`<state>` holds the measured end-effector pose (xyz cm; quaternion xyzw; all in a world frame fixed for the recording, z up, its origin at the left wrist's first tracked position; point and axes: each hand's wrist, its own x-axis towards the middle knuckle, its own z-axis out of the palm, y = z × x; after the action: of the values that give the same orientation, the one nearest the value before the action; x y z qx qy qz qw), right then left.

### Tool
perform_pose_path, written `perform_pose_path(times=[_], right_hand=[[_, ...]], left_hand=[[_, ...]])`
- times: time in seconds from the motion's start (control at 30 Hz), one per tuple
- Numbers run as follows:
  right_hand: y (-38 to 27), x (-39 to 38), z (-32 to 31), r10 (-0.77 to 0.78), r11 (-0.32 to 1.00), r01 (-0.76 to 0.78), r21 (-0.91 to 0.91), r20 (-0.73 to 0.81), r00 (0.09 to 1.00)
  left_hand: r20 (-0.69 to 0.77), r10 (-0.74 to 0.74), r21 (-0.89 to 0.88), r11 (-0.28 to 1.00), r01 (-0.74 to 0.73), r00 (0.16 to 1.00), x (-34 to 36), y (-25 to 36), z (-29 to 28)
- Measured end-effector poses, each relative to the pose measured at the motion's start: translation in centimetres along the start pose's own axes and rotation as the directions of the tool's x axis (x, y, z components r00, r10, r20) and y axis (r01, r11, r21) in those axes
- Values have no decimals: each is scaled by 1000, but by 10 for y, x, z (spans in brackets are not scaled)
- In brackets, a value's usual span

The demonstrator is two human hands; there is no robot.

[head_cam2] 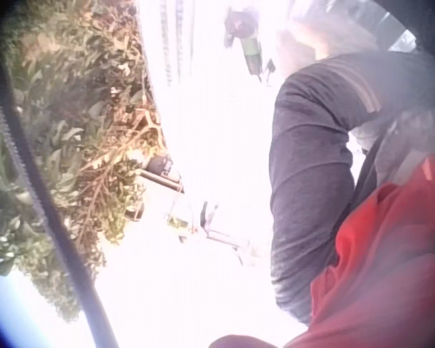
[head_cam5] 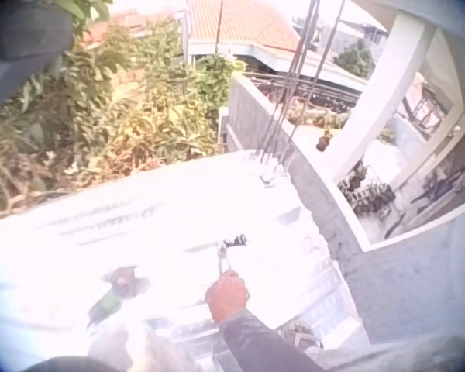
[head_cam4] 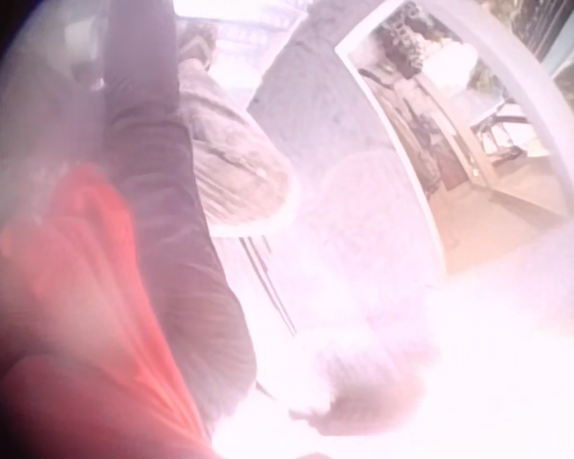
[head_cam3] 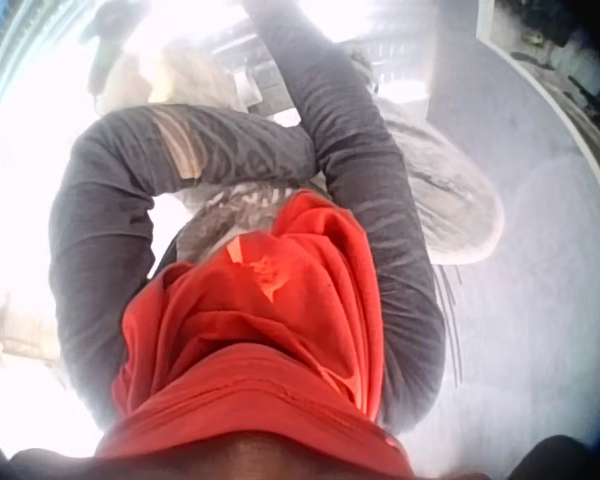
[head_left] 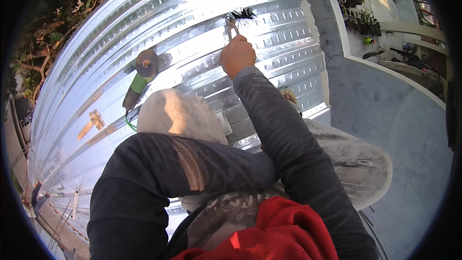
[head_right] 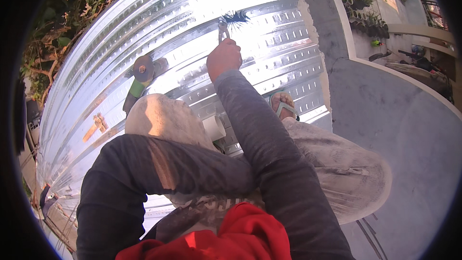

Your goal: The person uses a pair of snips and an angle grinder to cut a hole in a corrugated metal roof panel.

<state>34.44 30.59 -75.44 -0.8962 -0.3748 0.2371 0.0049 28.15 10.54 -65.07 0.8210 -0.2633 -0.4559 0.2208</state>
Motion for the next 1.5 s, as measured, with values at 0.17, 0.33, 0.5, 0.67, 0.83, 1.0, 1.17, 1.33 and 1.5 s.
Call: perform_pose_path(times=[0.17,0.33,0.5,0.67,0.83,1.0,1.17,1.33,1.5], right_hand=[[26,5,-11,14,999,-20,46,134,991],[144,59,-1,-51,964,-16,265,243,969],[162,66,-50,-264,963,268,32,318,911],[148,98,-75,-351,914,400,-68,359,865],[119,118,-83,-399,876,401,-266,65,915],[128,133,-82,-455,837,436,-330,23,890],[122,143,-72,-508,798,467,-380,-10,861],[115,147,-75,-536,779,494,-387,-3,844],[110,134,-79,-534,708,483,-516,57,844]], left_hand=[[19,7,-35,999,-7,1000,2,-6,-1],[67,42,-154,988,-32,997,-19,-43,-16],[-75,-724,-888,361,284,686,-48,-186,-6],[-60,-806,-431,-511,-743,589,-14,-248,-20],[-67,-917,123,-399,-908,394,46,-294,-25],[-28,-925,283,-371,-885,379,64,-294,-33],[-20,-925,421,-351,-836,379,60,-294,-45],[-3,-938,316,-329,-890,346,60,-303,-52],[-112,-942,538,-325,-778,316,64,-320,-53]])
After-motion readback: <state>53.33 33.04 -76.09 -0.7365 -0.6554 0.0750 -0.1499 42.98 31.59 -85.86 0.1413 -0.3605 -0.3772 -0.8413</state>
